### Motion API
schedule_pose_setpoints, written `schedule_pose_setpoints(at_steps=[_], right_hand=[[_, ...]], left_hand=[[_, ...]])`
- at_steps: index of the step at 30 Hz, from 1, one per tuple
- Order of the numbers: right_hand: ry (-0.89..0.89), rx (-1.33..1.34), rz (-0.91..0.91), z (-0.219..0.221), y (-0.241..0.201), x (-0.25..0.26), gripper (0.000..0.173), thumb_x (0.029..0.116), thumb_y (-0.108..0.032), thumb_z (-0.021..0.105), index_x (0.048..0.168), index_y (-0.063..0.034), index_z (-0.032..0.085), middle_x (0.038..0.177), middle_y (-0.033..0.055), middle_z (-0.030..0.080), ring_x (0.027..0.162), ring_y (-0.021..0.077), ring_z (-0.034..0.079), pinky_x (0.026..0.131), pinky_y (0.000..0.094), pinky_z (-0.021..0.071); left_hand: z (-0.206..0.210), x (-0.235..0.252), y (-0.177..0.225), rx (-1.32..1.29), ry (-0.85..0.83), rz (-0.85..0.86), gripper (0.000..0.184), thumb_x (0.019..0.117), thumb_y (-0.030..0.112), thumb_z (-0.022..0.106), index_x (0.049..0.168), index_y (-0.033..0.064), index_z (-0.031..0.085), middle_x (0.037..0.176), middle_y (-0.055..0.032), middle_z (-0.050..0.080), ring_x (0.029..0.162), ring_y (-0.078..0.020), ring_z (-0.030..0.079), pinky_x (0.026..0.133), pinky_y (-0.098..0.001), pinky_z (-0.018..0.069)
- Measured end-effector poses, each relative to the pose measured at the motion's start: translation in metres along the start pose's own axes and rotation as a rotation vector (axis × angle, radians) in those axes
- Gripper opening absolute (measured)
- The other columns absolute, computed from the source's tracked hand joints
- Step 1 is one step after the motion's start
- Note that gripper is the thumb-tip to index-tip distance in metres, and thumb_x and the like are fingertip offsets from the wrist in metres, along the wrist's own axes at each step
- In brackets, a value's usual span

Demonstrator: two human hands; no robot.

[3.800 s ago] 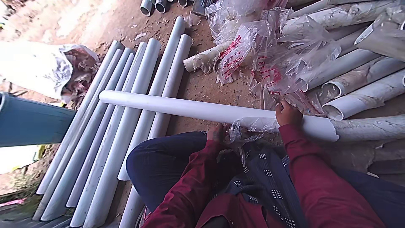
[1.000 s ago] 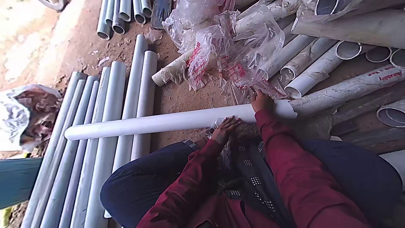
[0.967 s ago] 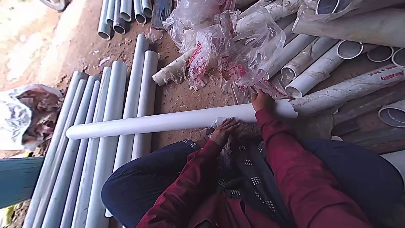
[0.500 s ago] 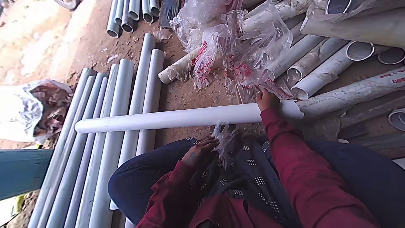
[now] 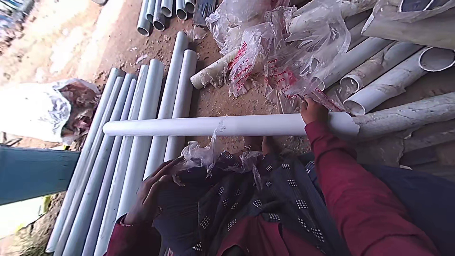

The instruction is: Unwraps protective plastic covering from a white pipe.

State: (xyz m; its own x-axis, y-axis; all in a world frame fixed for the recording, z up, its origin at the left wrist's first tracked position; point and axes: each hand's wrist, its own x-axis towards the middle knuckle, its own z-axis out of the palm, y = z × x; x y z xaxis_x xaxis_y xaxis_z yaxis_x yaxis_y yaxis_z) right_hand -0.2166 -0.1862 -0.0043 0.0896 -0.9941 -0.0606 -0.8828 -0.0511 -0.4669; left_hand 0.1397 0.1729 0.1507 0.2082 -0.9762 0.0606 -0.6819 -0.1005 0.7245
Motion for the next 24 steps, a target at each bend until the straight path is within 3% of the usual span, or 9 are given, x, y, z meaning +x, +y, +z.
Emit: schedule_pose_setpoints(at_steps=[2,4,7,10,13,15,17,20,24], right_hand=[[-0.003,-0.021,-0.009,0.001,0.002,-0.005,0.037,0.1077,-0.022,0.046,0.120,0.0064,0.067,0.104,0.0347,0.071,0.101,0.0551,0.069,0.083,0.0712,0.0487],[0.012,-0.022,-0.010,0.002,0.004,-0.013,0.037,0.1079,-0.023,0.048,0.119,0.0071,0.067,0.103,0.0352,0.070,0.100,0.0563,0.068,0.082,0.0720,0.0486],[0.056,-0.037,-0.027,0.004,0.006,-0.024,0.035,0.1063,-0.020,0.049,0.117,0.0073,0.068,0.103,0.0351,0.071,0.100,0.0555,0.069,0.082,0.0708,0.0489],[-0.005,-0.075,0.006,-0.007,-0.001,-0.031,0.037,0.1067,-0.021,0.049,0.127,0.0043,0.067,0.116,0.0322,0.070,0.112,0.0500,0.067,0.095,0.0667,0.0467],[0.021,-0.075,-0.005,-0.006,0.000,-0.034,0.037,0.1067,-0.019,0.048,0.129,0.0043,0.066,0.118,0.0331,0.069,0.113,0.0519,0.066,0.094,0.0680,0.0465],[0.063,-0.057,-0.030,0.003,0.004,-0.032,0.036,0.1068,-0.018,0.048,0.128,0.0050,0.066,0.117,0.0346,0.069,0.112,0.0542,0.066,0.092,0.0709,0.0460],[0.076,-0.053,-0.039,0.006,0.007,-0.032,0.036,0.1069,-0.018,0.047,0.127,0.0062,0.066,0.116,0.0358,0.069,0.110,0.0551,0.066,0.090,0.0721,0.0460],[0.073,-0.056,-0.020,0.005,0.007,-0.030,0.035,0.1070,-0.018,0.048,0.123,0.0070,0.067,0.115,0.0362,0.068,0.111,0.0552,0.066,0.090,0.0720,0.0458],[0.059,-0.073,-0.006,0.006,0.006,-0.030,0.036,0.1076,-0.019,0.048,0.126,0.0055,0.066,0.118,0.0350,0.068,0.113,0.0544,0.065,0.092,0.0707,0.0465]], left_hand=[[0.010,0.001,0.003,-0.137,0.121,-0.040,0.073,0.1086,0.054,0.026,0.125,-0.0019,0.069,0.129,-0.0057,0.071,0.123,-0.0101,0.064,0.109,-0.0294,0.0489],[0.037,0.015,0.007,-0.168,0.245,-0.054,0.049,0.1099,0.032,0.038,0.118,-0.0041,0.070,0.117,-0.0045,0.076,0.108,-0.0077,0.072,0.100,-0.0275,0.0565],[0.092,0.047,0.008,0.018,0.179,-0.063,0.036,0.0965,0.009,0.064,0.131,-0.0014,0.066,0.114,-0.0144,0.074,0.091,-0.0165,0.074,0.080,-0.0316,0.0612],[0.164,0.068,0.010,0.097,-0.191,-0.070,0.050,0.0923,0.007,0.071,0.141,0.0012,0.059,0.142,-0.0262,0.057,0.118,-0.0388,0.065,0.098,-0.0488,0.0550],[0.225,0.070,0.004,0.323,-0.592,-0.127,0.059,0.0954,0.017,0.072,0.149,0.0051,0.052,0.165,-0.0241,0.029,0.141,-0.0426,0.047,0.111,-0.0554,0.0424],[0.248,0.061,-0.008,0.468,-0.674,-0.064,0.047,0.1008,0.001,0.055,0.148,-0.0005,0.052,0.161,-0.0241,0.038,0.146,-0.0426,0.041,0.117,-0.0561,0.0329],[0.254,0.059,-0.013,0.517,-0.630,0.040,0.040,0.1014,-0.006,0.047,0.140,-0.0055,0.057,0.155,-0.0226,0.049,0.146,-0.0408,0.042,0.121,-0.0524,0.0294],[0.233,0.070,0.003,0.497,-0.396,0.091,0.029,0.0980,-0.006,0.053,0.121,-0.0037,0.070,0.149,-0.0224,0.054,0.142,-0.0402,0.047,0.118,-0.0507,0.0355],[0.215,0.077,-0.004,0.217,-0.186,-0.073,0.031,0.0905,0.017,0.073,0.116,-0.0005,0.074,0.167,-0.0211,0.028,0.155,-0.0481,0.018,0.119,-0.0614,0.0295]])
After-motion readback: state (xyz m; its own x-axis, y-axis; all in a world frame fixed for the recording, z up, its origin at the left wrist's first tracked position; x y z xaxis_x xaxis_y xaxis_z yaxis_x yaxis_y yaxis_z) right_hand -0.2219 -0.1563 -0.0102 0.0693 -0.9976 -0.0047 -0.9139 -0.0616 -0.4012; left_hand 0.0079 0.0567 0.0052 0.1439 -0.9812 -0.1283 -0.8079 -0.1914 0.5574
